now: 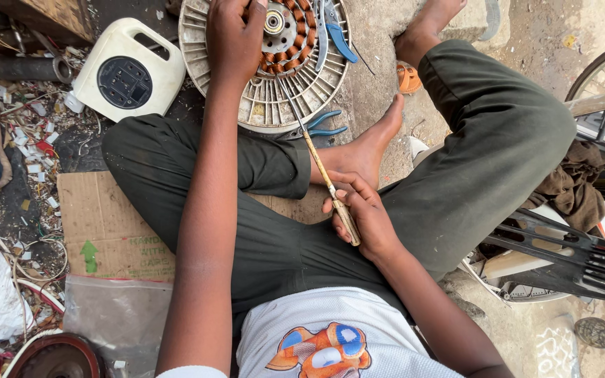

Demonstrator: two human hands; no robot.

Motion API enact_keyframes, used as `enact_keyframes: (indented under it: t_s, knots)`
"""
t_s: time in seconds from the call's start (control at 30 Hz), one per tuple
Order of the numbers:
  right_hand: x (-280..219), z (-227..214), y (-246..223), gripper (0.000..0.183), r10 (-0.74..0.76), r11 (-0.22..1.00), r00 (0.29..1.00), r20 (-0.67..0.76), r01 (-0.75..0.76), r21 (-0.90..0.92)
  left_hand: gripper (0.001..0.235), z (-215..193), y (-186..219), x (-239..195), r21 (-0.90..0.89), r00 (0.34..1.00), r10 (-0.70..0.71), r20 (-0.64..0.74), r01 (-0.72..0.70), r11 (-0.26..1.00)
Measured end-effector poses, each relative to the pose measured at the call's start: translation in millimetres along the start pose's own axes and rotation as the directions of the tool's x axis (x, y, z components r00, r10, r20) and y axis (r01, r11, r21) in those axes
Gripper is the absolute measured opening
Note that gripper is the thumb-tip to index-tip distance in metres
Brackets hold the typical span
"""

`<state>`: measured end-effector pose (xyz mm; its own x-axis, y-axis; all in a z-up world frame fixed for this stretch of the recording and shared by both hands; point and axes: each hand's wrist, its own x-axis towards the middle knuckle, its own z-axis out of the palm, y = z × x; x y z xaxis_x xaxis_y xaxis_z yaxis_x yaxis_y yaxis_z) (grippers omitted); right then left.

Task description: The person sits on the ground and uses pliers and a screwdriver to manipulate the copper windings of a fan motor stator. They repeatedly adjust the coils and inspect the component while working in a cluttered outdoor area.

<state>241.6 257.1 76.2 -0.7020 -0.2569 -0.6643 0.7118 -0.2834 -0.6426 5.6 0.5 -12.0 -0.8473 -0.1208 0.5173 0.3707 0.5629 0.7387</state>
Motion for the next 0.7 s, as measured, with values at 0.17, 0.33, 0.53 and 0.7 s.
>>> enact_keyframes:
  t_s: [0.17, 0.33, 0.53, 0.7]
  knots:
    - [3.9, 0.6, -4.0, 0.041, -0.007, 0.998, 1.0, 0.031, 0.005, 0.068, 0.029, 0.7, 2.2, 0.2, 0.001, 1.0, 0.015, -0.012, -0.015, 1.0]
    - [8.2, 0.0, -2.1, 0.038, -0.01, 0.998, 0.999, 0.034, 0.008, 0.06, 0.037, 0.2, 1.9, 1.3, 0.05, 0.99, -0.125, 0.065, 0.122, 0.991]
    - [2.0, 0.7, 0.6, 0.04, -0.015, 0.998, 1.0, 0.019, 0.014, 0.063, 0.029, -1.1, 3.7, -0.5, -0.007, 1.0, 0.014, -0.011, -0.014, 1.0]
    - [4.0, 1.1, -0.5, 0.044, -0.029, 0.999, 1.0, -0.004, 0.029, 0.039, 0.034, -0.7, 2.1, 1.0, 0.021, 0.997, -0.065, 0.034, 0.065, 0.998]
